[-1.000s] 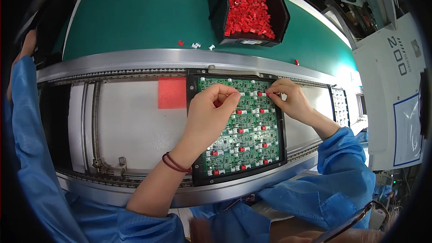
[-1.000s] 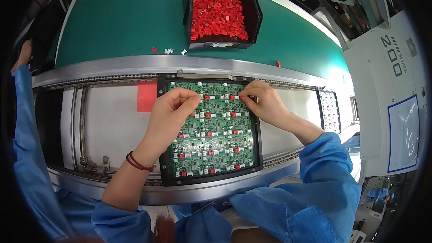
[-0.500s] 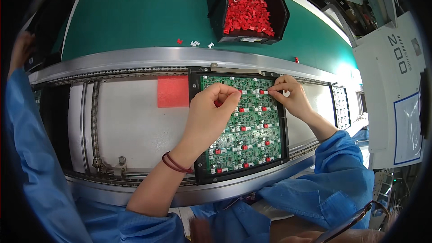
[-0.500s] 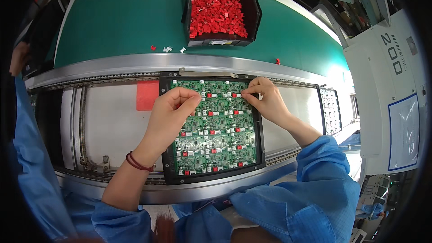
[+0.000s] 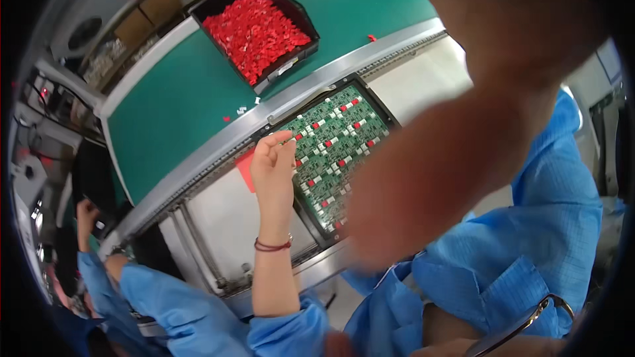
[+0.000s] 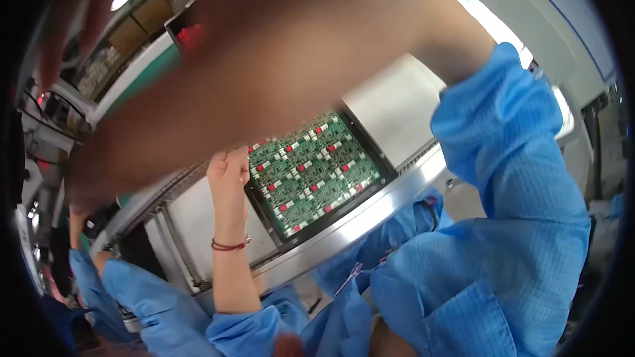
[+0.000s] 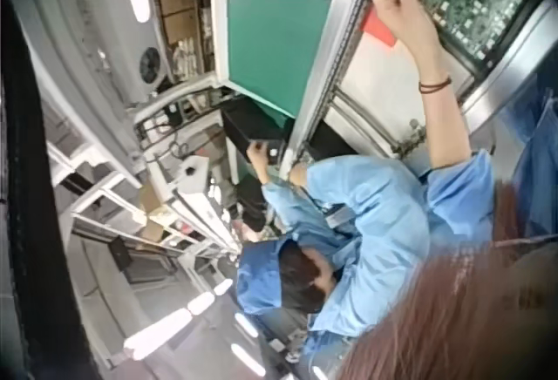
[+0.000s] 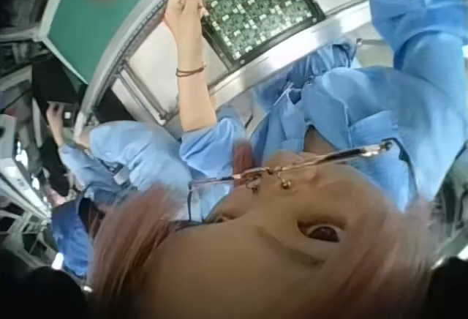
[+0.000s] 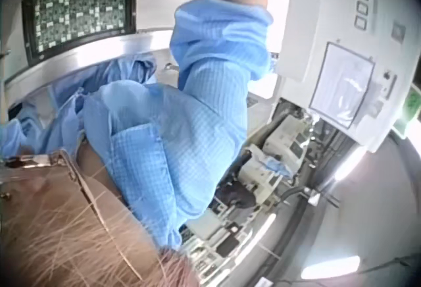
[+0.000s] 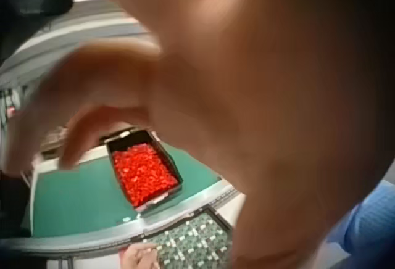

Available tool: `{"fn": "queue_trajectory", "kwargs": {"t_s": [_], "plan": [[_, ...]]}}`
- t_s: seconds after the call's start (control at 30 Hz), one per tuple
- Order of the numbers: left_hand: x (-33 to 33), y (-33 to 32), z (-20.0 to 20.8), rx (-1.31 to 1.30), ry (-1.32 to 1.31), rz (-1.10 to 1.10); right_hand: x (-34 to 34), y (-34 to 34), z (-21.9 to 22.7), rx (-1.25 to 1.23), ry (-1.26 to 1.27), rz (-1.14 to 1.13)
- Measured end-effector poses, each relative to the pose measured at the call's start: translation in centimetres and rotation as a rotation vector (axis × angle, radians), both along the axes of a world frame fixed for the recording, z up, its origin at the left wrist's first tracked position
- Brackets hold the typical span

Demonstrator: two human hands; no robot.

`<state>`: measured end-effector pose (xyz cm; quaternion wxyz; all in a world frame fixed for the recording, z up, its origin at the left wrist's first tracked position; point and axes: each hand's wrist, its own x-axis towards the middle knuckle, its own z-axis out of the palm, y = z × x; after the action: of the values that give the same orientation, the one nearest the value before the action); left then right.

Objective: Manually placing small electronic components into designated slots on printed circuit boards on an assembly line.

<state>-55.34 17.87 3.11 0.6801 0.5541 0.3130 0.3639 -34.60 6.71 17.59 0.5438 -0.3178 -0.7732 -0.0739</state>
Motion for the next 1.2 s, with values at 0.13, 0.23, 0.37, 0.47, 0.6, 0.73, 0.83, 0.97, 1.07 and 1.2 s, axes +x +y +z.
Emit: {"fn": "queue_trajectory", "kwargs": {"t_s": [0.13,0.23,0.37,0.47,0.6,0.73,0.83,0.97,1.07,1.2], "plan": [[0.3,-2.7,3.0,0.088,-0.063,0.023,-1.9,-6.1,6.1,0.158,0.103,-0.059],[-1.2,-5.4,6.5,0.084,-0.031,0.111,-3.0,-8.6,13.3,0.283,0.09,-0.05],[-3.5,-9.1,8.8,0.036,-0.063,0.079,-3.7,-12.4,22.6,0.292,-0.027,0.044],[-3.6,-11.1,11.9,0.013,0.049,0.042,-3.6,-15.9,27.8,0.277,-0.075,0.033],[-4.3,-12.7,11.5,0.179,0.102,0.197,-2.9,-18.8,27.6,0.318,-0.001,0.03],[-2.2,-18.0,14.5,0.101,-0.1,0.193,-3.5,-25.2,30.5,0.4,0.13,0.108],[-4.3,-21.6,18.6,0.155,-0.293,0.173,-4.6,-30.1,32.2,0.432,0.178,0.158],[-8.2,-34.0,27.2,0.326,-0.575,0.325,-8.2,-34.6,30.4,0.343,0.179,0.275],[-10.6,-43.0,31.5,0.641,-0.553,0.143,-9.9,-40.9,29.1,0.332,0.125,0.275],[-11.5,-50.0,34.7,1.05,-0.523,-0.279,-8.9,-43.8,25.2,0.024,-0.168,0.758]]}}
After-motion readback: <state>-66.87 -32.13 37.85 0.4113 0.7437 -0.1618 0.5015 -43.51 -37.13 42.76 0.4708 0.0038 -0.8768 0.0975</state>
